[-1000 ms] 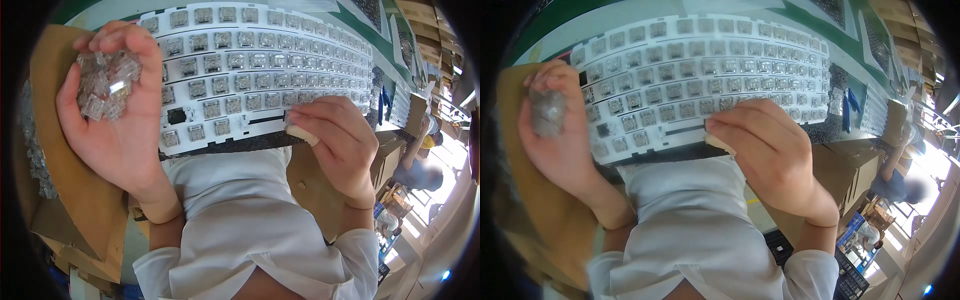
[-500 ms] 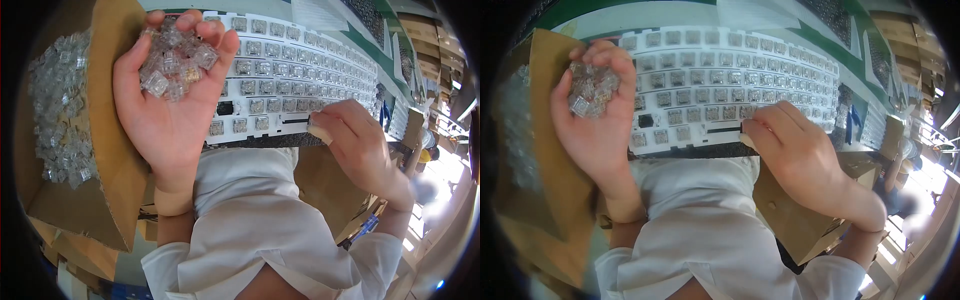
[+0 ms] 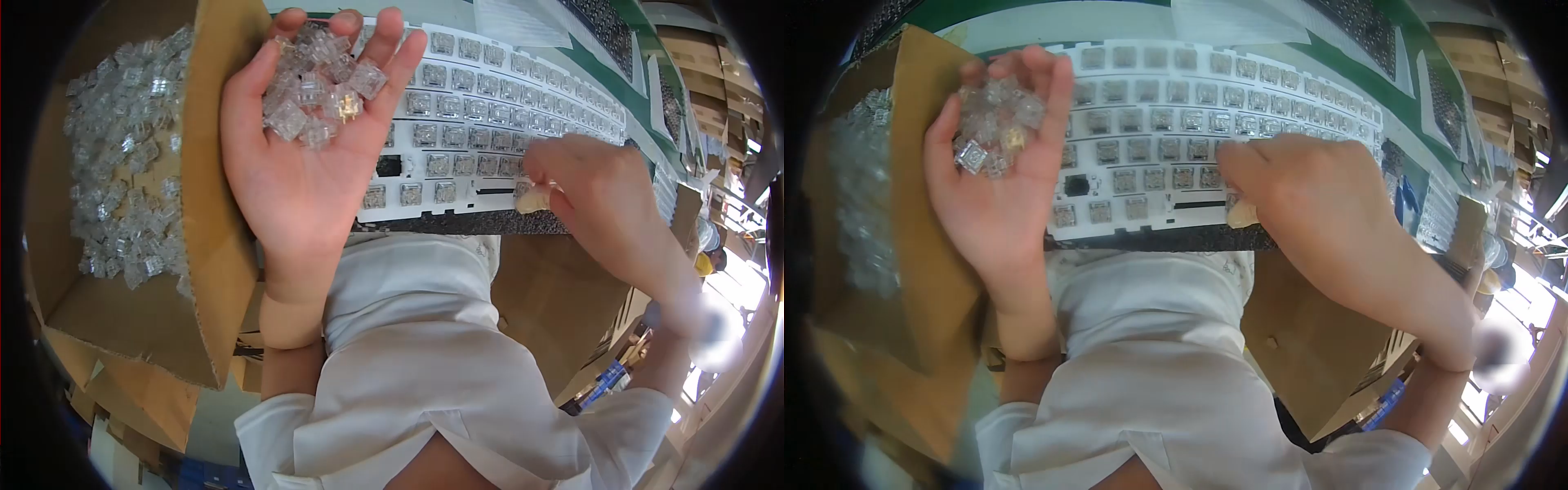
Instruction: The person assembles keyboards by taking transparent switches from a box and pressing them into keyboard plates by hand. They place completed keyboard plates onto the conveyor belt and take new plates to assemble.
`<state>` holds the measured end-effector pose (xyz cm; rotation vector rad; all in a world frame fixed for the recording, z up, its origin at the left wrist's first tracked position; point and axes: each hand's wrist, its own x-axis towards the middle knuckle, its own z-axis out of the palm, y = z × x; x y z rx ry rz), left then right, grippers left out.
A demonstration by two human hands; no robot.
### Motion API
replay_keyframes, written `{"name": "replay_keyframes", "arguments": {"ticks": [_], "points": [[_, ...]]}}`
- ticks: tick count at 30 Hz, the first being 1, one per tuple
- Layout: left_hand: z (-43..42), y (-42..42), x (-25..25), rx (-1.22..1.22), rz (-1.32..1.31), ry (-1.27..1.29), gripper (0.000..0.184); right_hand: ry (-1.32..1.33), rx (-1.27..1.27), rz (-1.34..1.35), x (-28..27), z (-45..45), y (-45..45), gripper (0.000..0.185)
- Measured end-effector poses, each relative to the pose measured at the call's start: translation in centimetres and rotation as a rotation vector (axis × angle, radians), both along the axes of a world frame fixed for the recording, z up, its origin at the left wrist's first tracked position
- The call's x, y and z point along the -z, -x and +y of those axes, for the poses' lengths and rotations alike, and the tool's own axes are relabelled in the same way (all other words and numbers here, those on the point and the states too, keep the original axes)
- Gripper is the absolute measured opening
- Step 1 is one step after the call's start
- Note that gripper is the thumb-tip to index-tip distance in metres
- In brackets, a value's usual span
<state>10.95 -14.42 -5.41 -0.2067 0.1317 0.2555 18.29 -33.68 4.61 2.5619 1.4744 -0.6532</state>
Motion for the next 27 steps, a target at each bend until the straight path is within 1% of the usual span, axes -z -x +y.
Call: {"name": "replay_keyframes", "arguments": {"ticks": [1, 2, 5, 8, 11, 13, 15, 17, 18, 21, 23, 24, 26, 27], "points": [[0.0, -0.1, 0.0, 0.000, -0.010, -0.018, 0.020, 0.076, 0.007, -0.015, 0.0, 0.6, -0.4, 0.017], [-0.1, -0.1, 0.2, 0.002, -0.021, -0.032, 0.020, 0.006, 0.014, 0.028, 0.3, 1.0, -0.7, 0.024], [-0.2, -0.2, -0.1, 0.002, -0.021, -0.057, 0.021, -0.064, 0.064, 0.120, 0.6, 1.3, -1.6, 0.026], [-0.2, -0.2, -0.1, 0.015, -0.042, -0.096, 0.023, 0.000, -0.014, 0.188, -0.5, 1.6, -2.3, 0.024], [-0.1, -0.1, -0.1, 0.035, -0.057, -0.100, 0.026, -0.283, -0.078, 0.333, -0.5, 3.5, -1.5, 0.026], [-0.1, 0.0, -0.1, 0.043, -0.055, -0.108, 0.029, -0.701, -0.136, 0.181, 2.0, 5.7, -1.2, 0.031], [0.0, 0.3, 0.2, 0.047, -0.048, -0.134, 0.032, -0.873, -0.168, 0.100, 3.3, 7.0, -1.7, 0.032], [0.4, 0.5, 0.6, 0.077, -0.078, -0.075, 0.033, -0.797, -0.181, 0.101, 3.7, 7.2, -2.1, 0.030], [0.5, 0.5, 0.7, 0.090, -0.093, -0.043, 0.033, -0.791, -0.137, 0.166, 3.6, 7.2, -2.0, 0.029], [-0.2, 0.3, -0.2, 0.016, 0.019, -0.115, 0.032, -0.778, -0.015, 0.357, 3.3, 6.8, -1.9, 0.028], [-0.5, 0.0, -0.5, 0.023, -0.018, -0.143, 0.031, -0.771, 0.053, 0.471, 3.1, 6.1, -2.3, 0.029], [-0.6, -0.1, -0.5, 0.026, -0.036, -0.155, 0.031, -0.828, 0.154, 0.591, 3.3, 5.8, -2.3, 0.028], [-0.2, 0.0, 0.0, 0.077, -0.133, -0.041, 0.030, -0.934, 0.362, 0.836, 4.0, 5.1, -1.9, 0.026], [0.0, 0.1, 0.2, 0.103, -0.181, 0.016, 0.029, -0.938, 0.403, 0.856, 4.0, 4.9, -1.8, 0.024]]}}
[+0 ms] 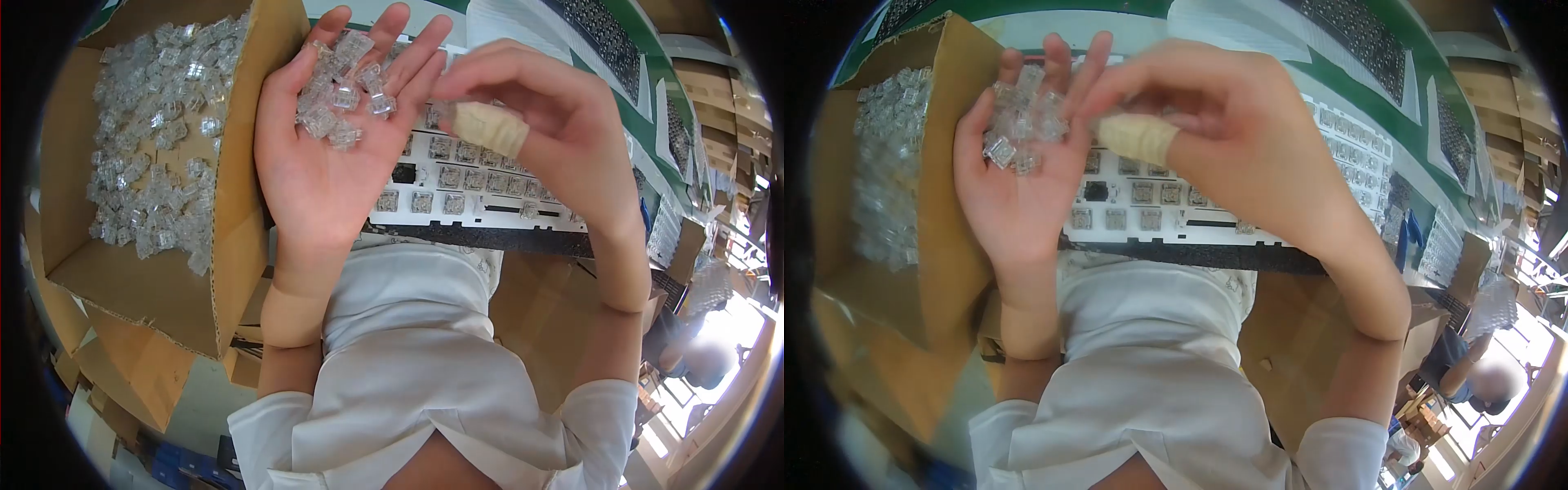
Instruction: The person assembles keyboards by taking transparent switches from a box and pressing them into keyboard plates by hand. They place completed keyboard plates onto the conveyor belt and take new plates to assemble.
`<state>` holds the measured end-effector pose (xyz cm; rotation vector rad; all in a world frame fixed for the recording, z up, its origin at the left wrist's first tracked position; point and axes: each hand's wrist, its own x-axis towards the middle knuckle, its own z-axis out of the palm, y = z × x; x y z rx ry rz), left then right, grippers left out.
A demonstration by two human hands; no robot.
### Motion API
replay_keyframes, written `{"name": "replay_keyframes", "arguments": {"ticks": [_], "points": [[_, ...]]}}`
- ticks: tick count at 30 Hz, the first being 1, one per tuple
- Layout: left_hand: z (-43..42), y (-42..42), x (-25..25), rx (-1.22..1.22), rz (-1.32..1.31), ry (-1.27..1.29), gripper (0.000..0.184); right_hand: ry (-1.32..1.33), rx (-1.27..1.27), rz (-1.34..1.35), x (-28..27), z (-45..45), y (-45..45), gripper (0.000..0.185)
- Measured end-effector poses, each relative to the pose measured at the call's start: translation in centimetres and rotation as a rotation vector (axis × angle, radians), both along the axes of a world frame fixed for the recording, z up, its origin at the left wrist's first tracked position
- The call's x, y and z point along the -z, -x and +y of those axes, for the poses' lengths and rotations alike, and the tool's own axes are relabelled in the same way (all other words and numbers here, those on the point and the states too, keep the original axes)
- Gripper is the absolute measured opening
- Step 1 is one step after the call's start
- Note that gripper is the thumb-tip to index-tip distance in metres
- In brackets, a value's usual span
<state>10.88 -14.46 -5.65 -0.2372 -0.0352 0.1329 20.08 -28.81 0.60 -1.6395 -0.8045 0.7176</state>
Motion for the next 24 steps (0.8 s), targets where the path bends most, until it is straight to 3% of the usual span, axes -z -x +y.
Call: {"name": "replay_keyframes", "arguments": {"ticks": [2, 6, 10, 12, 15, 24], "points": [[-0.3, 0.0, -0.5, -0.047, 0.088, -0.023, 0.029, 0.007, 0.051, 0.068, -0.2, -0.6, 0.2, 0.021], [-2.6, 0.8, -2.5, -0.333, 0.200, -0.311, 0.027, 0.250, -0.014, -0.418, -1.2, -1.4, 1.5, 0.018], [-3.6, 4.2, -2.7, -0.253, -0.049, -0.057, 0.024, 0.172, -0.044, -0.610, -0.5, -1.5, 2.9, 0.017], [-3.5, 5.2, -2.8, -0.199, -0.034, -0.059, 0.024, 0.144, -0.080, -0.689, -0.2, -0.9, 3.6, 0.016], [-2.8, 6.2, -3.4, -0.116, 0.019, -0.268, 0.026, 0.207, -0.196, -0.844, -0.3, -0.5, 3.6, 0.020], [-4.1, 9.3, -0.6, -0.141, 0.181, -0.297, 0.045, 0.387, -0.316, -1.066, -1.5, -0.2, 4.8, 0.023]]}}
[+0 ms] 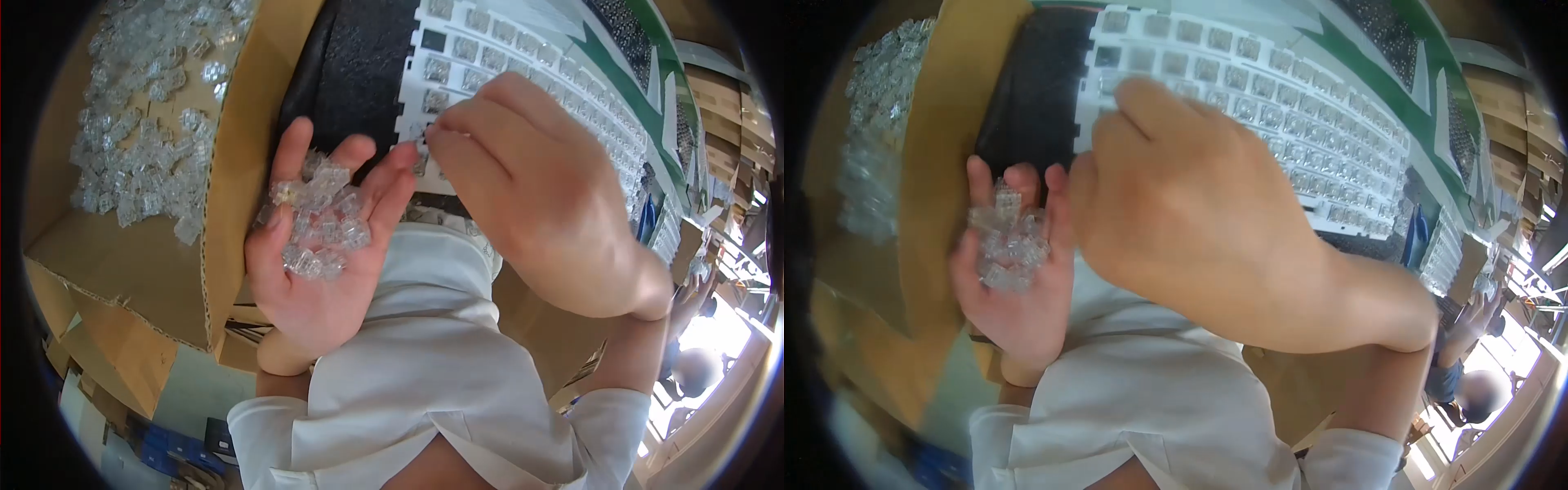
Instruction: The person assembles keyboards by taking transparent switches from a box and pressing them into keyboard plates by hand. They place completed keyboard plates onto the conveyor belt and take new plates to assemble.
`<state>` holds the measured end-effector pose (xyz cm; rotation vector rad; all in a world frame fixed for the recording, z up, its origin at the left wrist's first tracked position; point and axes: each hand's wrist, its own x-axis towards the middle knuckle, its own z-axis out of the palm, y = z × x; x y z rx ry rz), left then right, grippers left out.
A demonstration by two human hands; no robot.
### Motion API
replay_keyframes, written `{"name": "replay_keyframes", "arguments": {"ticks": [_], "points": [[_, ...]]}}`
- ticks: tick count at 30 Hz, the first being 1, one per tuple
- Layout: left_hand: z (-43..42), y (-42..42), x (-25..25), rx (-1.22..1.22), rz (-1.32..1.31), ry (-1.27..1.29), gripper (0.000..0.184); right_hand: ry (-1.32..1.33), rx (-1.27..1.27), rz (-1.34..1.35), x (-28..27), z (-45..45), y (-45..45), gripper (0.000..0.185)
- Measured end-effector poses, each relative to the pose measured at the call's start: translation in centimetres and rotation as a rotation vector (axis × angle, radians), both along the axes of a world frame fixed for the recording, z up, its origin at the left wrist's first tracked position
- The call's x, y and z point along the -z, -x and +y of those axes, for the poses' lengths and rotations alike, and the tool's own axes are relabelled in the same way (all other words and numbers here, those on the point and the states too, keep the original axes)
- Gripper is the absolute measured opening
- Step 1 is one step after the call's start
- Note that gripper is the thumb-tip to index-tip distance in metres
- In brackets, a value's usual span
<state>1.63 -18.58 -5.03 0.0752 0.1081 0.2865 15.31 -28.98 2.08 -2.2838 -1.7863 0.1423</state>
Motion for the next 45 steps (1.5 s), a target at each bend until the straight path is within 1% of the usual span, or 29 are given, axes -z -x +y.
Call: {"name": "replay_keyframes", "arguments": {"ticks": [3, 6, 9, 11, 18, 22, 24, 26, 27, 28, 29, 30, 32, 33, 34, 35, 36, 37, 40, 43, 45], "points": [[-0.1, -0.2, 0.5, 0.002, -0.052, -0.030, 0.047, 0.075, -0.031, -0.049, -0.7, 0.5, 0.1, 0.022], [-0.2, -0.3, 0.8, -0.001, -0.081, -0.027, 0.048, 0.110, -0.059, 0.021, -0.6, 0.4, -1.2, 0.021], [-0.3, -0.4, 0.8, -0.005, -0.071, -0.044, 0.049, 0.140, -0.047, 0.005, -0.8, 0.2, -1.5, 0.021], [-0.4, -0.6, 0.8, -0.009, -0.065, -0.065, 0.049, 0.138, -0.060, -0.015, -1.0, 0.2, -1.5, 0.022], [-0.6, -1.0, 1.5, -0.030, -0.127, -0.089, 0.051, 0.048, -0.074, 0.040, -0.9, 0.1, -1.9, 0.027], [-1.0, -1.4, 1.9, -0.066, -0.167, -0.106, 0.051, 0.065, 0.004, -0.032, -0.8, 0.7, -2.7, 0.025], [0.1, -0.7, 1.9, -0.075, -0.156, -0.097, 0.051, 0.200, -0.198, -0.017, -1.3, 3.1, -3.7, 0.020], [-0.2, -0.7, 1.5, -0.095, -0.125, -0.077, 0.051, 0.237, -0.284, -0.016, -1.0, 3.5, -3.8, 0.018], [-0.5, -0.7, 1.3, -0.102, -0.114, -0.069, 0.051, 0.209, -0.262, -0.019, -0.6, 3.2, -3.3, 0.018], [-0.5, -0.7, 1.0, -0.111, -0.114, -0.063, 0.051, 0.264, -0.237, -0.039, -0.9, 3.5, -3.1, 0.018], [-0.3, -0.7, 1.0, -0.116, -0.118, -0.062, 0.052, 0.319, -0.213, -0.061, -1.3, 3.8, -2.8, 0.018], [-0.2, -0.7, 0.9, -0.120, -0.122, -0.060, 0.052, 0.456, -0.188, -0.099, -2.6, 4.8, -2.8, 0.018], [0.1, -0.5, 1.1, -0.122, -0.121, -0.054, 0.053, 0.359, -0.131, -0.169, -3.5, 5.2, -2.0, 0.019], [0.2, -0.4, 1.2, -0.122, -0.118, -0.048, 0.054, 0.122, -0.102, -0.189, -2.9, 4.2, -1.1, 0.021], [0.3, -0.2, 1.3, -0.123, -0.116, -0.041, 0.055, -0.052, -0.107, -0.115, -2.3, 3.5, -0.3, 0.023], [0.2, -0.2, 1.0, -0.123, -0.090, -0.056, 0.056, -0.108, -0.107, 0.095, -1.7, 3.3, 0.6, 0.026], [0.1, -0.3, 0.8, -0.131, -0.080, -0.050, 0.056, -0.163, -0.112, 0.244, -1.0, 3.0, 1.3, 0.029], [0.0, -0.5, 0.6, -0.139, -0.069, -0.044, 0.055, -0.202, -0.115, 0.299, 0.0, 2.7, 1.9, 0.031], [-0.4, -1.2, 0.5, -0.188, -0.027, -0.086, 0.054, -0.320, -0.184, 0.224, 1.8, 1.9, 2.4, 0.030], [-0.6, -2.0, -0.2, -0.206, -0.032, -0.016, 0.051, -0.403, -0.141, 0.098, 2.4, 1.1, 3.1, 0.026], [-0.7, -2.6, -0.7, -0.214, -0.011, -0.002, 0.051, -0.412, -0.150, 0.108, 2.1, 0.9, 2.8, 0.024]]}}
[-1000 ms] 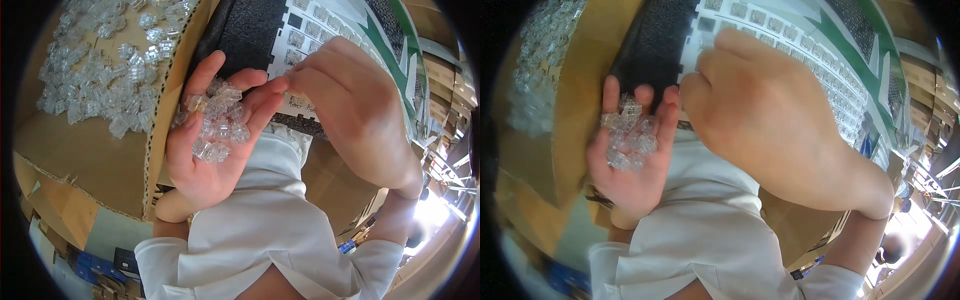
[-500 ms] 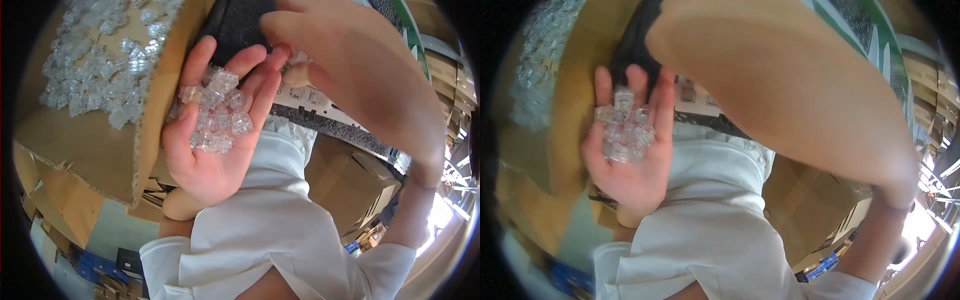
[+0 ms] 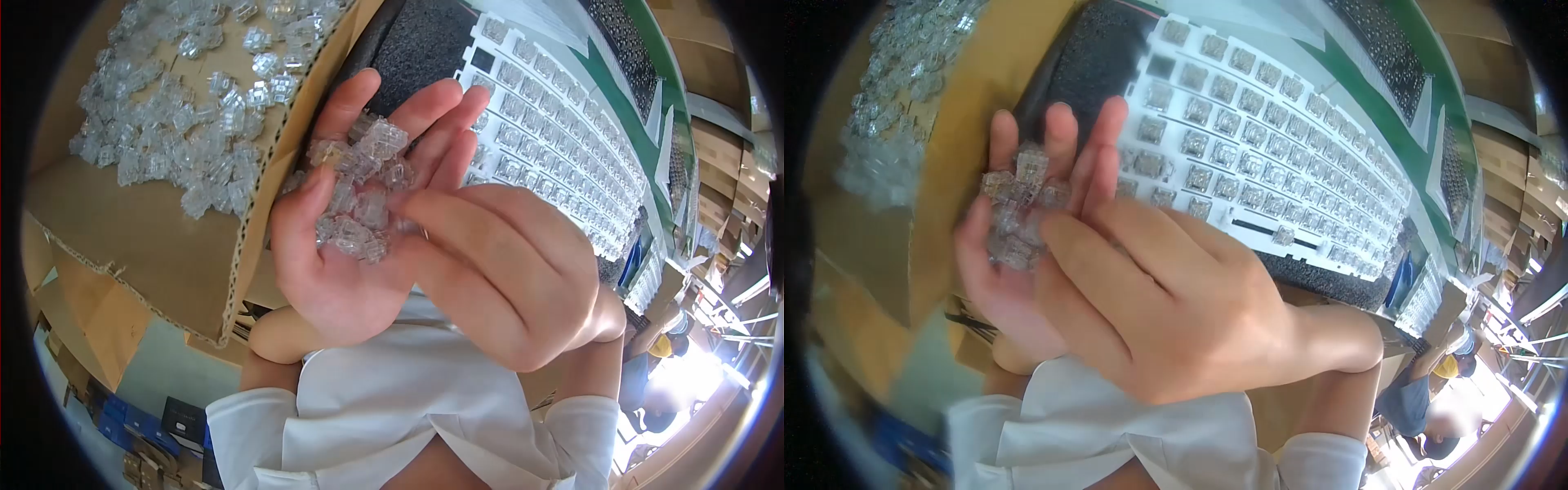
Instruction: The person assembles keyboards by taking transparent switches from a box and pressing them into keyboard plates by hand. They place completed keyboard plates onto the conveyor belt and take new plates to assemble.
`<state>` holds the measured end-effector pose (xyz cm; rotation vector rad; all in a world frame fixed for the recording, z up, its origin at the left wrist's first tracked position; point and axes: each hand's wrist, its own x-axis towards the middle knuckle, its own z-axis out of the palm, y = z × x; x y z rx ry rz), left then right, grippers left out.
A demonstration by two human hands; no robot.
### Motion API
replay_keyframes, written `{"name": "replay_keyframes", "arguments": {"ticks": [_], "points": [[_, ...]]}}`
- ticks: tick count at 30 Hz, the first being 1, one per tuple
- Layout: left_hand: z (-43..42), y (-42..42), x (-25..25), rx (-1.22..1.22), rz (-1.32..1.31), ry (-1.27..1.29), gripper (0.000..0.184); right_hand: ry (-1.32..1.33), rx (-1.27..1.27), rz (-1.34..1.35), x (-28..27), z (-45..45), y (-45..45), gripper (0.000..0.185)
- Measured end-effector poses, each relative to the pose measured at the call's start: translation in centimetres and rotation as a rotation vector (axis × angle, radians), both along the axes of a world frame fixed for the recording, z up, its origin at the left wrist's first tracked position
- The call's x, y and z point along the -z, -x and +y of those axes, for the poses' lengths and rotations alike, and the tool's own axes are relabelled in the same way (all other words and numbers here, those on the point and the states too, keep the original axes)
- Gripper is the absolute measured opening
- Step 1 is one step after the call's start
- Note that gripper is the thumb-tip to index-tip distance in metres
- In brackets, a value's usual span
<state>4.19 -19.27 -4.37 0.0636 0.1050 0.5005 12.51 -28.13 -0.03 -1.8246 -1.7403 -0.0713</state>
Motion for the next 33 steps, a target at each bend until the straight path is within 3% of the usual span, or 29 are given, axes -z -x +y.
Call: {"name": "replay_keyframes", "arguments": {"ticks": [4, 8, 10, 13, 14, 23, 27, 33], "points": [[0.3, -0.5, -0.4, 0.043, 0.022, -0.003, 0.040, 0.028, -0.064, 0.399, -1.4, -0.5, -3.5, 0.024], [1.6, -0.9, 0.7, 0.191, 0.006, -0.121, 0.018, 0.059, 0.281, 0.861, -2.9, -0.8, -6.2, 0.023], [2.2, -1.1, 0.0, 0.290, 0.060, -0.181, 0.015, 0.049, 0.319, 0.841, -2.5, -0.4, -8.1, 0.024], [3.7, -1.1, 0.9, 0.499, -0.025, -0.189, 0.016, 0.240, 0.299, 0.584, -2.6, 0.2, -9.5, 0.023], [3.9, -1.1, 1.0, 0.509, -0.025, -0.195, 0.017, 0.277, 0.240, 0.445, -2.2, 0.4, -9.8, 0.020], [3.9, -1.1, 1.5, 0.503, -0.042, -0.192, 0.021, 0.434, 0.274, 0.306, -1.8, 1.8, -8.9, 0.018], [3.8, -1.1, 1.6, 0.493, -0.056, -0.181, 0.021, 0.268, 0.190, 0.618, -1.5, 1.1, -9.3, 0.020], [3.8, -1.1, 1.8, 0.485, -0.081, -0.189, 0.020, 0.360, 0.137, 0.777, -1.7, 0.9, -10.3, 0.021]]}}
